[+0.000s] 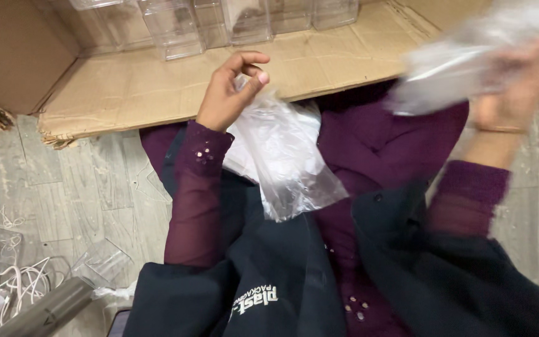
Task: The person sits on the floor in front of an open cardboard box filled with clear plastic boxes. They take plastic boxes one at a time, place them into clear plastic bags, gather and close each bag, and set the bagged boxes back into the cardboard box.
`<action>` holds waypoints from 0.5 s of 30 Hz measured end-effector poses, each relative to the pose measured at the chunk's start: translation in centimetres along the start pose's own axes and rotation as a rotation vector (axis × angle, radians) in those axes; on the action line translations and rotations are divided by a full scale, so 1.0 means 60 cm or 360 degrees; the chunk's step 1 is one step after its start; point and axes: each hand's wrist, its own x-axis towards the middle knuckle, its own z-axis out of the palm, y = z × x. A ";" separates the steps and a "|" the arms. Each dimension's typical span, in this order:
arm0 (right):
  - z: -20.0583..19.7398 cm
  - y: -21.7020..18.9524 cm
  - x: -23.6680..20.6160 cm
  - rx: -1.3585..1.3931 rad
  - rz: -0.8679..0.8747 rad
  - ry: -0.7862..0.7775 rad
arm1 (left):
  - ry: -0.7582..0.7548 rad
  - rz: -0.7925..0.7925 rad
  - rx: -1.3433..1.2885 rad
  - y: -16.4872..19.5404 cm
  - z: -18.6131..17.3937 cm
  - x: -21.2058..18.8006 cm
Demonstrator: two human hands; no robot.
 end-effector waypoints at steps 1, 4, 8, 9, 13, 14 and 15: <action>-0.053 -0.023 0.018 0.0011 -0.0025 0.0145 | -0.0039 0.0045 0.0015 -0.003 0.000 0.001; -0.159 -0.048 0.038 -0.0008 -0.0012 0.0540 | -0.0114 0.0334 0.0052 -0.014 0.009 0.004; -0.167 -0.001 0.065 -0.0395 0.0071 0.0934 | -0.0104 0.0198 -0.0019 -0.025 0.023 0.005; -0.155 0.023 0.073 -0.0508 0.0123 0.0950 | -0.0107 0.0220 -0.0060 -0.027 0.026 0.006; -0.092 0.088 0.102 -0.0896 0.0295 0.0935 | -0.0084 0.0109 -0.0163 -0.029 0.029 0.008; -0.080 0.089 0.112 -0.0922 0.0261 0.0945 | -0.0081 0.0100 -0.0183 -0.029 0.029 0.009; -0.071 0.085 0.123 -0.0898 0.0205 0.0944 | -0.0083 0.0088 -0.0199 -0.027 0.029 0.011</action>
